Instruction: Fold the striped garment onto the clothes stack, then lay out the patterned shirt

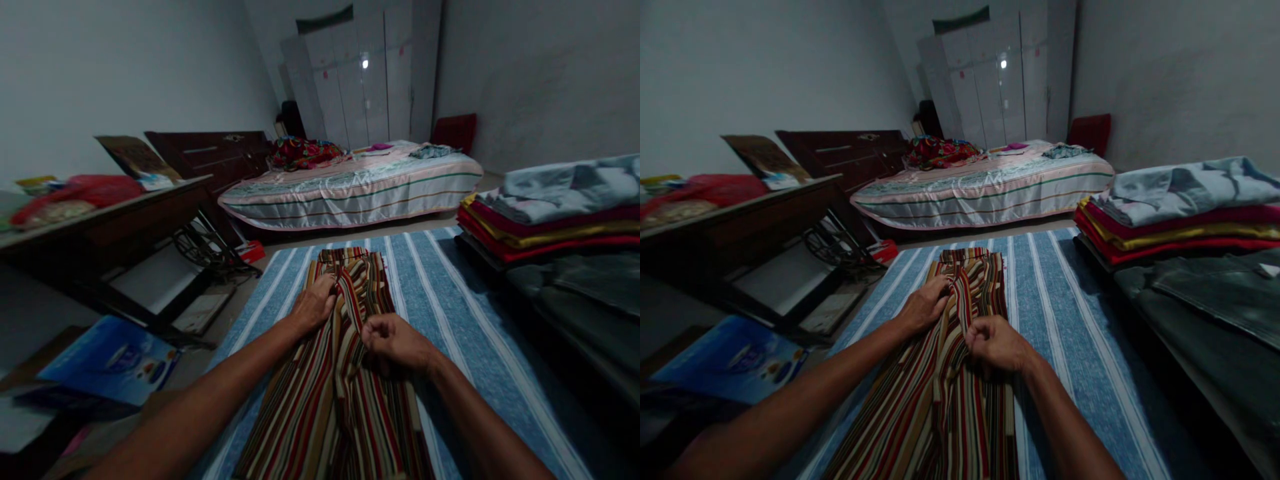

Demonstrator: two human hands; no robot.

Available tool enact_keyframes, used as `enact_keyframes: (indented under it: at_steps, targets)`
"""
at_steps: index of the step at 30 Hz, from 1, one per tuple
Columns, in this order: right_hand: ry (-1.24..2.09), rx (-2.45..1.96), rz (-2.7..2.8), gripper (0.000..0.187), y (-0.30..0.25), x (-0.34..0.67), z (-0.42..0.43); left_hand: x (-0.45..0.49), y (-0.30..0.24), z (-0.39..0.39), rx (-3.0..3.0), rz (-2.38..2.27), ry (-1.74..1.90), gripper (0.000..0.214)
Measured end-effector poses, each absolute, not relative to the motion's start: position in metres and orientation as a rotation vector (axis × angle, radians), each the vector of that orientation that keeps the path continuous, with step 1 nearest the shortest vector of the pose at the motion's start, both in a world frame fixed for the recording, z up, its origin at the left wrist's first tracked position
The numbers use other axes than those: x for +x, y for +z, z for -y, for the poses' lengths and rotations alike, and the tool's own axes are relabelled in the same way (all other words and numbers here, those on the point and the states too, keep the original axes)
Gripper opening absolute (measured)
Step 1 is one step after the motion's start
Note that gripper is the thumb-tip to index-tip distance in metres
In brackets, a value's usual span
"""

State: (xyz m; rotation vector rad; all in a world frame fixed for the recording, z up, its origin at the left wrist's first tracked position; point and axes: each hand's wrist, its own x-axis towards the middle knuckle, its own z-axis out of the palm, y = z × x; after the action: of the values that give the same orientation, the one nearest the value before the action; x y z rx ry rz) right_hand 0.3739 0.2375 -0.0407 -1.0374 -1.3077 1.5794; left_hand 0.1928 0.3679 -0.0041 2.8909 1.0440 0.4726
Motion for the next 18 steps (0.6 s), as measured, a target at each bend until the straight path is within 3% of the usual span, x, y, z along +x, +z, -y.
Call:
enact_keyframes:
  at_steps: [5,10,18]
  targets:
    - [1.405,-1.098,1.308,0.029,-0.035,0.369,-0.240,0.199,-0.016,-0.362,2.810,-1.152,0.464,0.025]
    - [1.328,-1.177,1.338,0.011,-0.048,0.364,-0.244,0.201,-0.029,-0.367,2.814,-1.194,0.366,0.031]
    - [1.354,-1.295,1.362,0.025,-0.042,0.371,-0.241,0.198,-0.036,-0.370,2.817,-1.274,0.110,0.037]
